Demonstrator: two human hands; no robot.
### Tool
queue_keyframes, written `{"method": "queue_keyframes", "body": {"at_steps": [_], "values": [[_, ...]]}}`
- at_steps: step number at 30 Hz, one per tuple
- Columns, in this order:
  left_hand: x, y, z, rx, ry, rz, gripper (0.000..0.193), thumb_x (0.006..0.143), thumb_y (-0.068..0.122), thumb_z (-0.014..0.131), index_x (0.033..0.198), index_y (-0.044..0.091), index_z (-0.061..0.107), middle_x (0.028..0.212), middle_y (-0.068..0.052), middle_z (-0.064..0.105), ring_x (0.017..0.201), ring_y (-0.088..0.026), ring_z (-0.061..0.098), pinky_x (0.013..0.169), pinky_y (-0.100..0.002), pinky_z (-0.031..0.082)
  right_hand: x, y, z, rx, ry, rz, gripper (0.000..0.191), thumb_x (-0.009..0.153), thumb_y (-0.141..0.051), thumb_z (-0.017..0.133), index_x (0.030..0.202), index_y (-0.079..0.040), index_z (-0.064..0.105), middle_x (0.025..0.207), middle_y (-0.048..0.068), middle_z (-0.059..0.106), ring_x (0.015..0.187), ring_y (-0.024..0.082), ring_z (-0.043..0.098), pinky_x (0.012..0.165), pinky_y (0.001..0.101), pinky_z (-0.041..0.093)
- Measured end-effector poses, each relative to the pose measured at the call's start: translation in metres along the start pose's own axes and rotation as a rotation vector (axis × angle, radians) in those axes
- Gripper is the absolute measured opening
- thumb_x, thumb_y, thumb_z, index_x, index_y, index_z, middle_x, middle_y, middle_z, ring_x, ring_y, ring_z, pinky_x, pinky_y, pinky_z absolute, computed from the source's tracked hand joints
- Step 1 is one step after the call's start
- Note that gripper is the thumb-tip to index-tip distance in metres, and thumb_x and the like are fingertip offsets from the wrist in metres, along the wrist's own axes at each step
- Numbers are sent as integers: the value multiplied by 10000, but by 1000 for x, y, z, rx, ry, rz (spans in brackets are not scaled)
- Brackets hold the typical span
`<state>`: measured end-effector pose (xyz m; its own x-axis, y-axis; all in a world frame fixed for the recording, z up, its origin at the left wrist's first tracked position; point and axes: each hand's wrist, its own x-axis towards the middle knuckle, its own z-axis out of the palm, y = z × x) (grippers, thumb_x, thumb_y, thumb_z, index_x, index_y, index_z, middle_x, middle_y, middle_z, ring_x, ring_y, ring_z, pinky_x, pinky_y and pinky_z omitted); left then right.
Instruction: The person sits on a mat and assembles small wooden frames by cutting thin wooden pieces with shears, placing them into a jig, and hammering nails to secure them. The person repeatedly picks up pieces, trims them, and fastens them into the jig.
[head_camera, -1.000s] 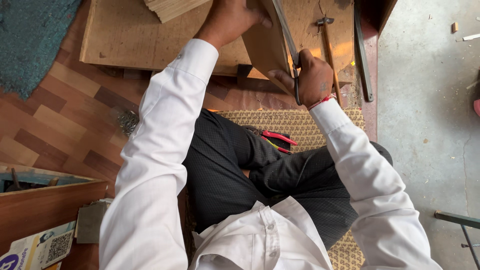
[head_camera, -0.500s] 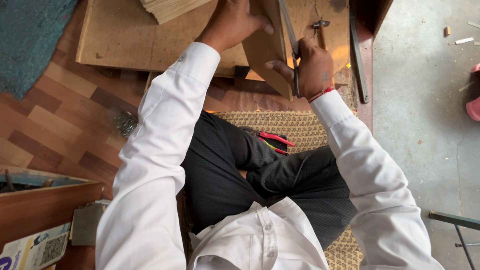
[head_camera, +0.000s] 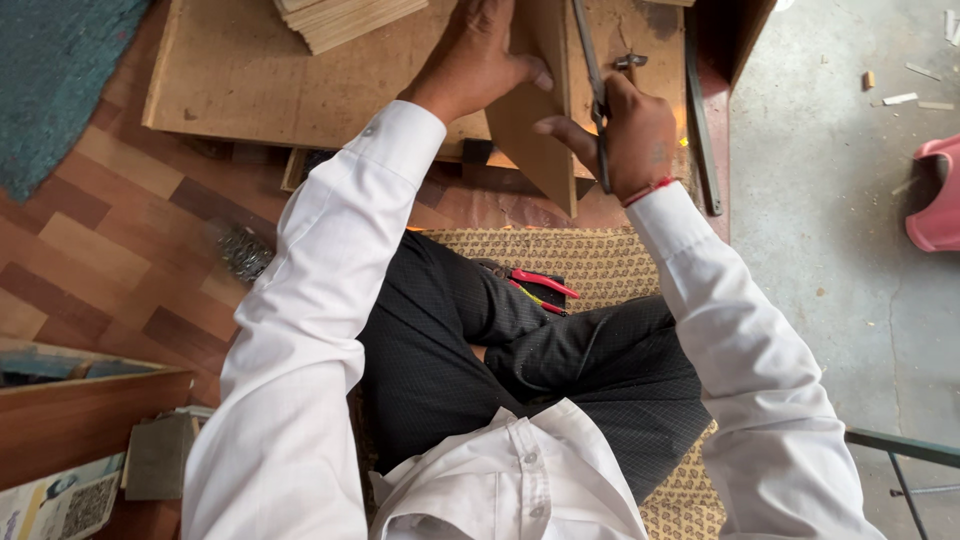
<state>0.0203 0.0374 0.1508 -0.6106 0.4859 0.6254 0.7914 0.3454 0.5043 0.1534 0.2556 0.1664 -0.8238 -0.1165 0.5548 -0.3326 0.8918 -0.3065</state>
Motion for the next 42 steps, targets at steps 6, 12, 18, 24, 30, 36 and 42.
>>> {"method": "queue_keyframes", "body": {"at_steps": [6, 12, 18, 24, 30, 36, 42], "values": [[-2, 13, -4, 10, 22, 118, 1101, 769, 209, 1010, 1595, 192, 283, 1536, -149, 480, 1422, -411, 468, 1145, -481, 491, -14, 3, -15, 318, -51, 187, 673, 805, -598, 901, 979, -11, 619, 756, 74, 616, 681, 146, 614, 635, 305, 505], [-2, 44, -8, 37, 23, 214, 1153, 776, 166, 999, 1649, 283, 254, 1622, -130, 402, 1472, -381, 443, 1185, -461, 505, -17, -5, -29, 839, -45, 310, 531, 813, -225, 945, 1133, -8, 582, 899, 17, 684, 830, 90, 692, 754, 240, 574], [3, 87, 0, 233, -10, 271, 943, 818, 388, 956, 1576, 224, 419, 1456, -140, 467, 1405, -392, 472, 1177, -539, 450, -29, 3, 2, 828, 28, 341, 405, 830, -83, 876, 1134, -3, 621, 900, -7, 706, 801, 63, 657, 714, 227, 544], [3, 116, 44, 348, 125, 366, 397, 1037, 172, 751, 1386, 33, 624, 1447, -161, 600, 1429, -349, 523, 1279, -529, 358, -44, 24, 24, 646, 150, 375, 359, 830, -26, 799, 1153, 18, 648, 906, 13, 694, 780, 70, 599, 665, 230, 492], [-46, 113, 65, 249, 151, 503, 422, 1073, 86, 673, 1476, 38, 559, 1594, -133, 480, 1527, -326, 443, 1334, -473, 340, -67, 20, 31, 796, 239, 222, 377, 895, -36, 781, 1219, 16, 596, 1048, 5, 715, 939, 74, 654, 811, 230, 546], [-46, 45, 28, -136, 618, -151, 1032, 926, 429, 887, 1641, 114, 211, 1684, -160, 300, 1599, -308, 302, 1345, -480, 313, -72, 10, 21, 791, 163, 462, 268, 836, -23, 823, 1054, -6, 668, 908, -7, 722, 818, 55, 664, 734, 225, 551], [1, -32, 3, -611, -34, -370, 1020, 741, 197, 979, 1541, 54, 364, 1557, -183, 493, 1501, -340, 381, 1223, -432, 382, -64, -11, 18, 694, 177, 431, 269, 854, -23, 849, 1071, -12, 690, 835, 1, 691, 737, 56, 596, 668, 218, 493]]}}
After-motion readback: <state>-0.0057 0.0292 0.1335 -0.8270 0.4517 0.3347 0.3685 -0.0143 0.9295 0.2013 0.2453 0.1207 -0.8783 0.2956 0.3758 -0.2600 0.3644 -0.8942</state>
